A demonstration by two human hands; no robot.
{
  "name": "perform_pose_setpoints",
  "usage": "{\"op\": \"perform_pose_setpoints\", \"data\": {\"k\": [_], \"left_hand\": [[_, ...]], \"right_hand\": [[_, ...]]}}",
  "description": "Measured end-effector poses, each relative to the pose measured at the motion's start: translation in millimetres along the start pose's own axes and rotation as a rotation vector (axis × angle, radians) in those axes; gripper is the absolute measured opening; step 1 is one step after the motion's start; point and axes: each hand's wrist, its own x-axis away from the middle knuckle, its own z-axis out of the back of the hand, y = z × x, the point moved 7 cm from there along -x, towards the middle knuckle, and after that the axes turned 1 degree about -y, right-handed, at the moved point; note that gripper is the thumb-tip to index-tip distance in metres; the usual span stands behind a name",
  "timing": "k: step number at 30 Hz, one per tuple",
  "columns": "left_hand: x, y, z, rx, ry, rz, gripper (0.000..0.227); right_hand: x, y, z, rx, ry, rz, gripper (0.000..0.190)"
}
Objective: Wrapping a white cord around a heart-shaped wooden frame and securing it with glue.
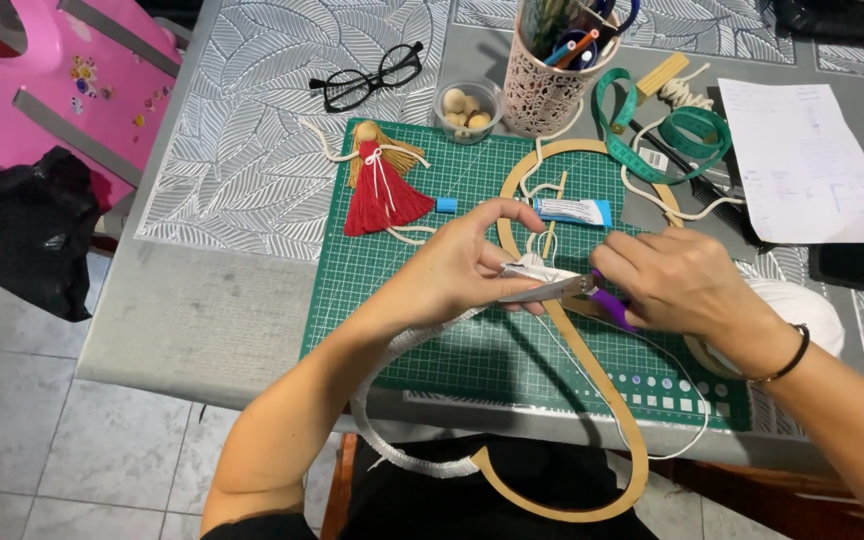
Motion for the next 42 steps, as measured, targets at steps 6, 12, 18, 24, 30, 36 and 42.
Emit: {"op": "perform_pose_setpoints", "data": {"k": [6,12,18,24,30,36,42], "left_hand": [[2.9,-6.3,4.2,0.022,0.026,0.037,0.042],[14.9,-4.8,16.3,0.022,0.053,0.036,0.049],[29.4,-22.3,41.1,-0.013,0.079,-0.1,0.05],[38.7,-28.6,66.3,-0.232,0.163,-0.006,0.04],[39.6,-32.3,84.2,-0.38,0.144,0.071,0.036],[39.2,-35.5,87.7,-0.209,-0.007,0.079,0.034],[42.4,-13.3,78.5,-0.378,0.034,0.059,0.031]], "right_hand": [[-2.5,-3.8,-2.9,-0.003,0.021,0.015,0.034],[-15.3,-9.4,-4.1,-0.107,-0.049,-0.001,0.034],[-25.5,3.7,-24.8,-0.261,-0.025,-0.192,0.03],[-99.0,27.0,-43.9,-1.024,-0.477,-0.36,0.048],[-101.8,14.2,-49.6,-1.769,-0.671,-0.416,0.077],[-78.0,30.2,-57.0,-1.646,-0.552,-0.366,0.088],[-29.0,2.2,4.5,-0.72,-0.613,-0.386,0.059]]}}
